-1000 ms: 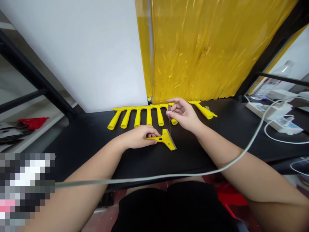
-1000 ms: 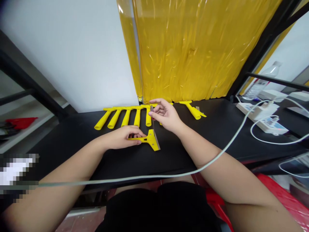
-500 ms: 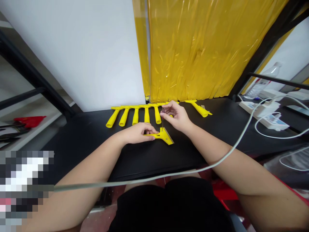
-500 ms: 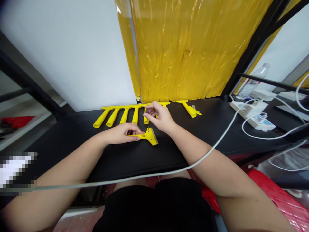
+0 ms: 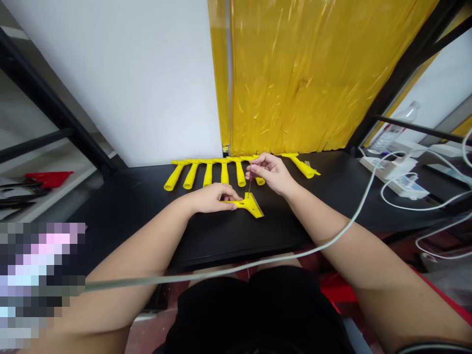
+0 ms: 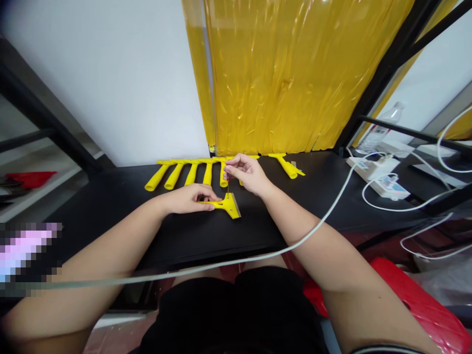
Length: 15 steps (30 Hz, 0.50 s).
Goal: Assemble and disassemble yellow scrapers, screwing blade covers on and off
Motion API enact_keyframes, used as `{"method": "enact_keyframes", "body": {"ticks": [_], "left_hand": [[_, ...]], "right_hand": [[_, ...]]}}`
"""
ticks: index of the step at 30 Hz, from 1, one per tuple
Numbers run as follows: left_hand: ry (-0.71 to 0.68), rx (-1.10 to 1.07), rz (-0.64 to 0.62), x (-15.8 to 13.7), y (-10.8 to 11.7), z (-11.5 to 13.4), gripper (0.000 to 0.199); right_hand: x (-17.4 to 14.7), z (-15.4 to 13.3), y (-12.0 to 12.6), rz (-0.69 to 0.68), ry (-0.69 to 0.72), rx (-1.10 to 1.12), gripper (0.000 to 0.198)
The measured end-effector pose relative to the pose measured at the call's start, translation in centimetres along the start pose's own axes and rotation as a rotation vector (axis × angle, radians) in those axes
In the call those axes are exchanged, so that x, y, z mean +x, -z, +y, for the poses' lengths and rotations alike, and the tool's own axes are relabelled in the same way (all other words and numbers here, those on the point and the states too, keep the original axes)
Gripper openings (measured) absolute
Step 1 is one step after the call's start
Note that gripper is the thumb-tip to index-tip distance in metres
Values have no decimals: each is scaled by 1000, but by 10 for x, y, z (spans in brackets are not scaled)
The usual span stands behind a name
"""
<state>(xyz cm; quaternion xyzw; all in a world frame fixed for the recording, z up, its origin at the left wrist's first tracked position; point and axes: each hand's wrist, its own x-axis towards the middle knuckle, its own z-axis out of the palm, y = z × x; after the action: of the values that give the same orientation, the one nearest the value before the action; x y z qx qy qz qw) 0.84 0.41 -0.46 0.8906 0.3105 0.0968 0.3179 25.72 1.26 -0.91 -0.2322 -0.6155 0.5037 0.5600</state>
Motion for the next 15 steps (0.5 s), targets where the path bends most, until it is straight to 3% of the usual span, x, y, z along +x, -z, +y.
{"method": "enact_keyframes", "body": {"ticks": [4, 7, 15], "left_hand": [[-14, 34, 16, 1, -2, 2, 41], [-54, 100, 37, 2, -4, 6, 38], [-103, 139, 55, 2, -3, 12, 37]], "right_hand": [[-6, -6, -8, -119, -147, 233, 37], [-10, -9, -16, -112, -191, 394, 29], [-7, -4, -11, -28, -197, 324, 40]]}}
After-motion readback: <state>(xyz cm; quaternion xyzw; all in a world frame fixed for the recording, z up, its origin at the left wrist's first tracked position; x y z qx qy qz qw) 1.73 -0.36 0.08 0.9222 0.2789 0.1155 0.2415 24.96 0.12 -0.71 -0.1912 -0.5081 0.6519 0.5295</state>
